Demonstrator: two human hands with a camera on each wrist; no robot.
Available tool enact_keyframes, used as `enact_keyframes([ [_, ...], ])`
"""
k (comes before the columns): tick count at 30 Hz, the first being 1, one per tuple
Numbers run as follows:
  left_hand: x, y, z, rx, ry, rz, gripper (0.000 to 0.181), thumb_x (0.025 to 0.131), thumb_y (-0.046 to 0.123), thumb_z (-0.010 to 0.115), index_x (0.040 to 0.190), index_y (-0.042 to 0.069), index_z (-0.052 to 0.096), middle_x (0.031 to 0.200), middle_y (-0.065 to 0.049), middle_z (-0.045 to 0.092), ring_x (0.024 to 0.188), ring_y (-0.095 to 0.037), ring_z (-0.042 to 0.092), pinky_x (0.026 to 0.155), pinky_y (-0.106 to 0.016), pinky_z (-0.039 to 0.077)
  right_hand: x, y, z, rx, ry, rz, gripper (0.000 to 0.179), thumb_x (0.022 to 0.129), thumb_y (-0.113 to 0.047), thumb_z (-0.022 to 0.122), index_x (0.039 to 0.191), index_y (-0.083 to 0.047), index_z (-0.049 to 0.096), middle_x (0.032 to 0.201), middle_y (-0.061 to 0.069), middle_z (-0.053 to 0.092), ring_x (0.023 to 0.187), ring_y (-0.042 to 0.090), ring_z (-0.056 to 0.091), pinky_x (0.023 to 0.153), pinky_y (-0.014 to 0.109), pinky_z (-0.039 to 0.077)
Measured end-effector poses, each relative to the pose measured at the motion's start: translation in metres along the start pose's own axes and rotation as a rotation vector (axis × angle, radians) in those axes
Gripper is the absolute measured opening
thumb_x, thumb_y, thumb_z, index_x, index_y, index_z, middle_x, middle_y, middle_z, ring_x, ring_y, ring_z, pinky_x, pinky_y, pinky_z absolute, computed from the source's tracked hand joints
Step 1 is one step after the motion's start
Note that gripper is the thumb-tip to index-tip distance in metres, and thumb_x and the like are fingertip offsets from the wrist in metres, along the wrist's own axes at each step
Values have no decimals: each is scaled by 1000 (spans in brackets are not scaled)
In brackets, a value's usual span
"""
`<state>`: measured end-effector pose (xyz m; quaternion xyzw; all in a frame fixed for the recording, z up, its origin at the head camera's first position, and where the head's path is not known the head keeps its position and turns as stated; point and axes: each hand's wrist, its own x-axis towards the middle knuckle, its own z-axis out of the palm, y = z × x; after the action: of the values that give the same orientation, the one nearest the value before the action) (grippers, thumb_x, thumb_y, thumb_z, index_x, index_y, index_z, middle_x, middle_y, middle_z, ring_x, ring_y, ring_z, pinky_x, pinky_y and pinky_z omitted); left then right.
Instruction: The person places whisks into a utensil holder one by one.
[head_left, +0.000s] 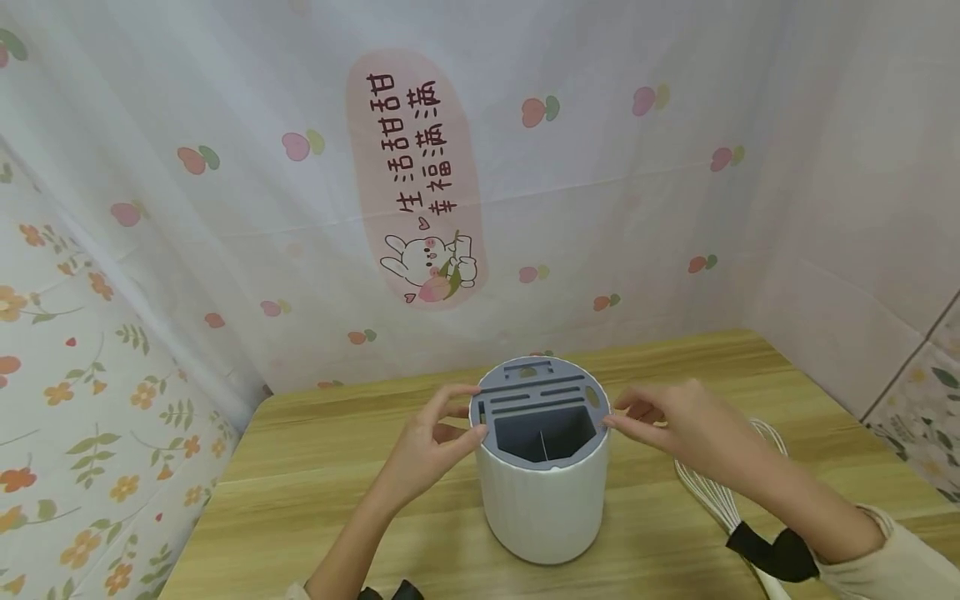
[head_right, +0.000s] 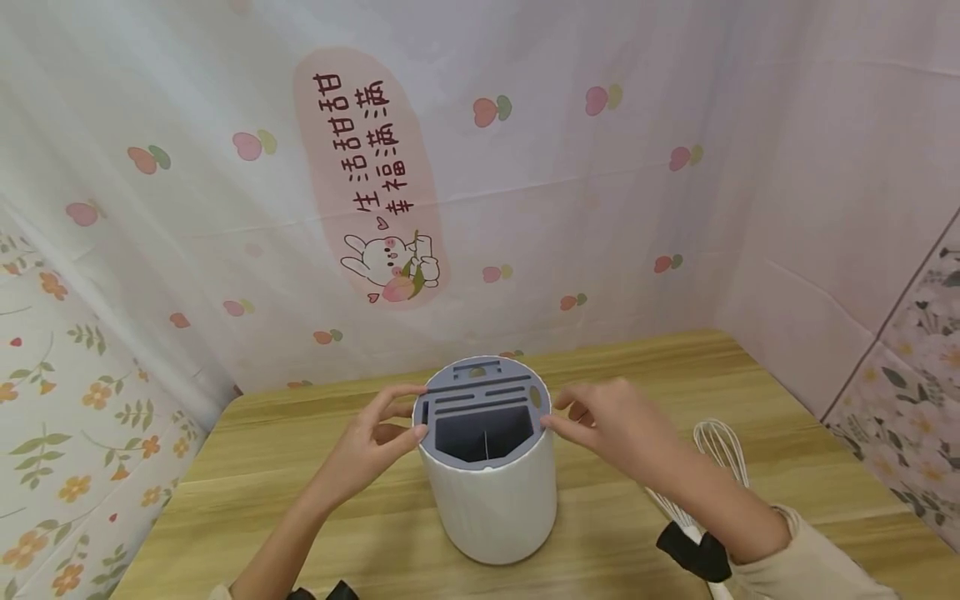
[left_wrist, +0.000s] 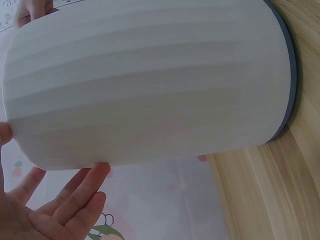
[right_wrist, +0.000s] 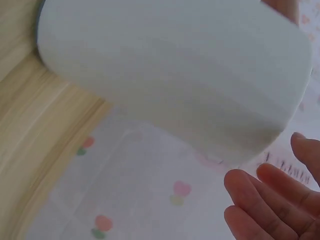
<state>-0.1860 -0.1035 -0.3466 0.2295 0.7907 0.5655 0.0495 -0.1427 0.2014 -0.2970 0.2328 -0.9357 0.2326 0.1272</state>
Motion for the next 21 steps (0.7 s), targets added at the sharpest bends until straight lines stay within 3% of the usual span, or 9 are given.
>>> enact_keyframes([
  [4,0,-1,0,5,5,-1,42,86,27,65,125,28,49,116,-10,57,88,-20,64,75,-37,50,-2,24,-5,-13,-29,60,17,86,-31,64,88,-15,67,73,-12,64,65,4,61,58,25,49],
  [9,-1,-1,0,2,16,-6,41,86,26,64,125,28,49,118,-11,57,89,-19,64,76,-38,50,-10,55,-9,-11,-131,154,26,87,-35,62,90,-10,68,71,-8,64,61,4,58,55,26,47],
  [21,0,-1,2,-22,15,-8,45,87,19,64,129,24,47,121,-12,56,90,-21,64,77,-40,49,-53,114,-4,144,-335,272,32,89,-31,59,95,-1,67,72,-5,62,56,5,55,50,26,45],
])
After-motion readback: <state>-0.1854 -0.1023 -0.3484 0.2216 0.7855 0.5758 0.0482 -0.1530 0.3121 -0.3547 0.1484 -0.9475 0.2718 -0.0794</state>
